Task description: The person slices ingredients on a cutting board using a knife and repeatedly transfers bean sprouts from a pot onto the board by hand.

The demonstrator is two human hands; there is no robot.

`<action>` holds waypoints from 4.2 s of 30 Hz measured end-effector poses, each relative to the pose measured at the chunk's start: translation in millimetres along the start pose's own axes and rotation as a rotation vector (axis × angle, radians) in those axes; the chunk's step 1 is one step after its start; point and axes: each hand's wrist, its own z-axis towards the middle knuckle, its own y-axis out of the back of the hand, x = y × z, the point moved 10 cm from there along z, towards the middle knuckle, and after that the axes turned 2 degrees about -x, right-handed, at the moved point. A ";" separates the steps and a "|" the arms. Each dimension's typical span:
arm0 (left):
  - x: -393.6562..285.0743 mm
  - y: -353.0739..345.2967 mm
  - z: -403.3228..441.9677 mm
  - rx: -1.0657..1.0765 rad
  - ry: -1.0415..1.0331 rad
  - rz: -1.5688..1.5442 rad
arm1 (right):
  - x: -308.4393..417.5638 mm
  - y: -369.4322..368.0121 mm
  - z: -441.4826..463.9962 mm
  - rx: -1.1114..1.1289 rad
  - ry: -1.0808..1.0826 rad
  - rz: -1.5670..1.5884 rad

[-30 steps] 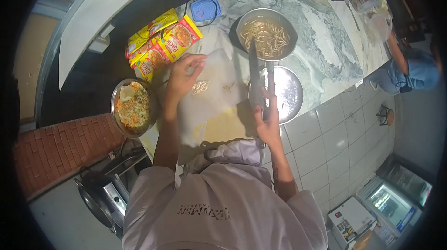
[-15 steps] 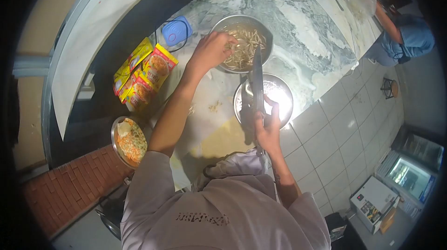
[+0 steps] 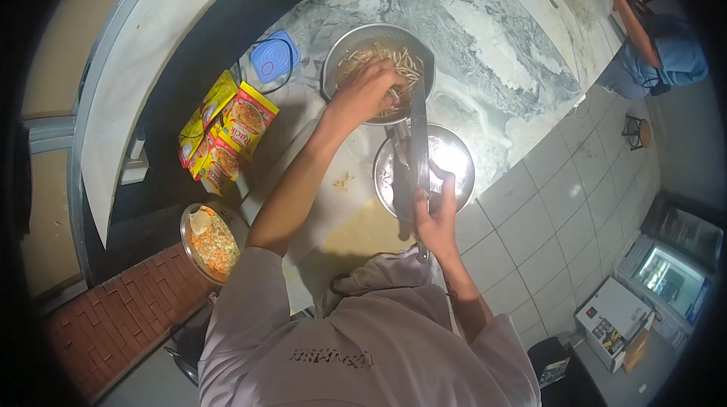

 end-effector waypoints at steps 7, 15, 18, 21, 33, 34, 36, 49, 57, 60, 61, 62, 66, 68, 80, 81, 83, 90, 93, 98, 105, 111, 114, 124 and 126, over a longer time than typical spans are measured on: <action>-1.0 -6.0 0.2 -0.033 -0.045 0.230 | 4.5 1.0 1.8 0.000 -0.010 0.001; -4.4 24.5 -2.2 -0.063 0.004 0.054 | 1.4 1.8 2.1 0.004 0.018 -0.027; 4.9 40.5 -8.2 -0.100 0.113 -0.017 | -0.4 2.2 3.0 0.000 0.017 -0.046; 7.1 55.9 -12.3 -0.130 0.137 -0.065 | -0.8 4.0 5.2 -0.013 0.096 -0.082; 9.3 77.0 -40.0 -0.265 0.170 -0.156 | -1.1 2.5 5.3 -0.013 0.085 -0.094; 10.3 75.5 -42.9 -0.267 0.170 -0.156 | -1.2 2.4 5.5 -0.014 0.088 -0.092; 1.6 83.1 -52.4 -0.353 0.080 -0.105 | -6.6 3.1 5.3 -0.008 0.088 -0.093; 2.2 54.9 -248.0 -0.447 0.484 -0.098 | -1.7 -67.7 -30.7 0.364 0.400 -0.573; -3.8 33.2 -279.2 -0.458 0.561 0.012 | -33.9 -90.9 -46.4 0.536 0.472 -0.733; -6.7 32.6 -278.6 -0.488 0.561 0.099 | -42.3 -93.6 -47.3 0.568 0.413 -0.778; -6.4 31.2 -278.7 -0.484 0.575 0.101 | -44.2 -93.8 -47.7 0.573 0.405 -0.799; -5.9 30.0 -278.6 -0.479 0.590 0.104 | -45.4 -94.4 -47.9 0.572 0.405 -0.805; 1.8 25.6 -283.0 -0.535 0.623 -0.042 | -42.7 -96.4 -49.7 0.550 0.448 -0.777; 0.6 28.2 -282.2 -0.535 0.612 -0.056 | -44.0 -98.5 -50.3 0.553 0.444 -0.786; 3.0 22.3 -281.7 -0.521 0.633 -0.096 | -49.7 -104.4 -48.4 0.577 0.427 -0.787; 2.9 23.1 -281.1 -0.523 0.632 -0.095 | -48.1 -105.4 -48.5 0.576 0.446 -0.785; 3.8 21.5 -281.8 -0.506 0.656 -0.113 | -48.0 -106.2 -48.3 0.575 0.465 -0.782; 3.5 21.6 -282.3 -0.505 0.682 -0.135 | -56.7 -108.3 -46.5 0.574 0.478 -0.875; 4.8 16.0 -283.8 -0.497 0.672 -0.143 | -55.1 -109.9 -47.2 0.576 0.467 -0.888; 7.2 14.9 -286.4 -0.490 0.696 -0.171 | -59.3 -107.3 -46.2 0.580 0.441 -0.903; 11.9 8.2 -291.4 -0.421 0.862 -0.190 | -49.8 -101.7 -49.8 0.567 0.433 -0.867; 1.5 31.0 -288.6 -0.476 0.623 -0.083 | -44.5 -97.1 -49.3 0.525 0.414 -0.830; 3.4 23.9 -285.9 -0.383 0.647 -0.123 | -43.2 -97.9 -48.7 0.517 0.407 -0.823; 6.0 19.3 -280.0 -0.426 0.672 -0.070 | -34.9 -99.5 -50.5 0.500 0.431 -0.749; 5.4 20.1 -280.9 -0.437 0.668 -0.055 | -37.4 -100.2 -50.8 0.503 0.452 -0.746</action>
